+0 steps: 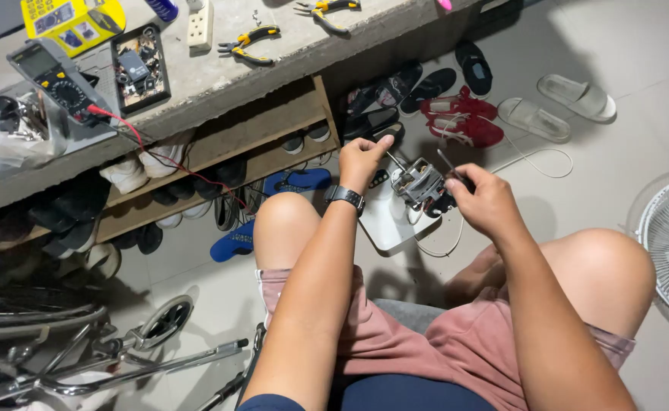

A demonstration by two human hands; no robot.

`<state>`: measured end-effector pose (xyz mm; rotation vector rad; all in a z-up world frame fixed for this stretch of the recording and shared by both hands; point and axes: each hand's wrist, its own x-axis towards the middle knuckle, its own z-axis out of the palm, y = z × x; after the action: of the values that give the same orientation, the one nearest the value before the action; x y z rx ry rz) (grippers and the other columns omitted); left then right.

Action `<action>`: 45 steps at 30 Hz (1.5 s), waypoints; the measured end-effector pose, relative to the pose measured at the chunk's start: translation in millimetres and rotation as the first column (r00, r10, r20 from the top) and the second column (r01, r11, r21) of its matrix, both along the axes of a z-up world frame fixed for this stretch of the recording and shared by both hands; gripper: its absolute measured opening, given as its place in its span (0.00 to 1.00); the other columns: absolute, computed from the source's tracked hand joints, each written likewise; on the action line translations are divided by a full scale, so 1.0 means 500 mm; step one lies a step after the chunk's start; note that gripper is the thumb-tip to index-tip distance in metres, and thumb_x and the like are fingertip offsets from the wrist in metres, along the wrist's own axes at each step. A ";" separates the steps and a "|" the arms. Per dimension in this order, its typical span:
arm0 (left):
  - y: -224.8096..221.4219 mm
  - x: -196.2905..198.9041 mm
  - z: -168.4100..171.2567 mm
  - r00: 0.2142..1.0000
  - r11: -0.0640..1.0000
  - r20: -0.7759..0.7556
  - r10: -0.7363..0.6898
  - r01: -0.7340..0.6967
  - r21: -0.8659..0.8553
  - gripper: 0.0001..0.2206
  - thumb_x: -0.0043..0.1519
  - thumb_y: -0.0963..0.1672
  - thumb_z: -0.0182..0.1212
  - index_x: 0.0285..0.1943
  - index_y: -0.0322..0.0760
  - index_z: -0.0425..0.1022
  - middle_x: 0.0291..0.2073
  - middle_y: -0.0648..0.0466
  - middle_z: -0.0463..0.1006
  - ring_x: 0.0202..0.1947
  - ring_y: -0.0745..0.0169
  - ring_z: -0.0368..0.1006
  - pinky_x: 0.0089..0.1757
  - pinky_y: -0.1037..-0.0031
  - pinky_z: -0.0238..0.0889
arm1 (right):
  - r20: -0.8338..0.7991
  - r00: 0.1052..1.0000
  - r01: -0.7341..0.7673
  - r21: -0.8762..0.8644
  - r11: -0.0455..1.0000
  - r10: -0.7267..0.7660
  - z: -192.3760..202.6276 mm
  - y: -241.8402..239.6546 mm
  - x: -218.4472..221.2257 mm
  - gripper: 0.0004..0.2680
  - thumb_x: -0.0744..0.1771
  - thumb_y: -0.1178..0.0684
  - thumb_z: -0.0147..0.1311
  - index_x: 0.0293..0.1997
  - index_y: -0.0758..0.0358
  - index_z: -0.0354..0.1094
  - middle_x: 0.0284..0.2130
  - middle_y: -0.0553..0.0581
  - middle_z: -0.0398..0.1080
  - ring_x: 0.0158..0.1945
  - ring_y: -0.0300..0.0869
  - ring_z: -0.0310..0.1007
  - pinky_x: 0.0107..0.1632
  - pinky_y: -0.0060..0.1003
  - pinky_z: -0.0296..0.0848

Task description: Repairing a fan motor by inspecting and manipulating its internal components and wiring with a tool

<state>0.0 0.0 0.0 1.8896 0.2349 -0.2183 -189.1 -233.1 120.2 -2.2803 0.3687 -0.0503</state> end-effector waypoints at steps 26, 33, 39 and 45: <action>-0.070 -0.048 -0.025 0.999 0.926 -0.049 -0.010 -0.009 -0.378 0.45 0.61 0.60 0.85 0.76 0.26 0.75 0.53 0.33 0.85 0.50 0.46 0.87 0.47 0.61 0.83 | 0.070 0.991 0.132 -0.228 0.965 -0.119 -0.104 -0.034 -0.089 0.08 0.74 0.48 0.61 0.59 0.46 0.83 0.47 0.63 0.85 0.58 0.64 0.84 0.62 0.60 0.80; -0.072 -0.144 0.126 0.978 0.885 -0.065 -0.196 0.148 -0.441 0.66 0.54 0.54 0.92 0.92 0.19 0.43 0.64 0.25 0.81 0.68 0.34 0.79 0.66 0.42 0.70 | 0.039 0.986 0.170 -0.245 0.955 -0.165 -0.139 -0.021 -0.072 0.07 0.74 0.46 0.62 0.57 0.42 0.84 0.44 0.60 0.84 0.57 0.62 0.85 0.61 0.58 0.82; -0.076 -0.121 0.069 0.977 0.885 -0.066 -0.202 0.153 -0.440 0.68 0.51 0.50 0.95 0.93 0.21 0.41 0.65 0.26 0.80 0.60 0.38 0.85 0.61 0.48 0.78 | -0.049 0.972 0.211 -0.234 0.949 -0.228 -0.148 -0.019 -0.066 0.08 0.74 0.44 0.60 0.58 0.39 0.83 0.44 0.57 0.84 0.57 0.60 0.85 0.62 0.58 0.82; -0.079 -0.132 0.087 0.975 0.901 -0.070 -0.211 0.166 -0.400 0.67 0.51 0.50 0.94 0.91 0.18 0.43 0.60 0.29 0.84 0.62 0.38 0.84 0.61 0.49 0.78 | -0.031 0.976 0.206 -0.191 0.960 -0.215 -0.149 -0.017 -0.063 0.07 0.74 0.45 0.61 0.57 0.40 0.84 0.44 0.58 0.84 0.57 0.62 0.85 0.61 0.60 0.82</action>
<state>-65.9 -39.3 43.4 1.4998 0.0729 -0.4695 -220.7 -241.3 45.6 -2.4221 0.6583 -0.1407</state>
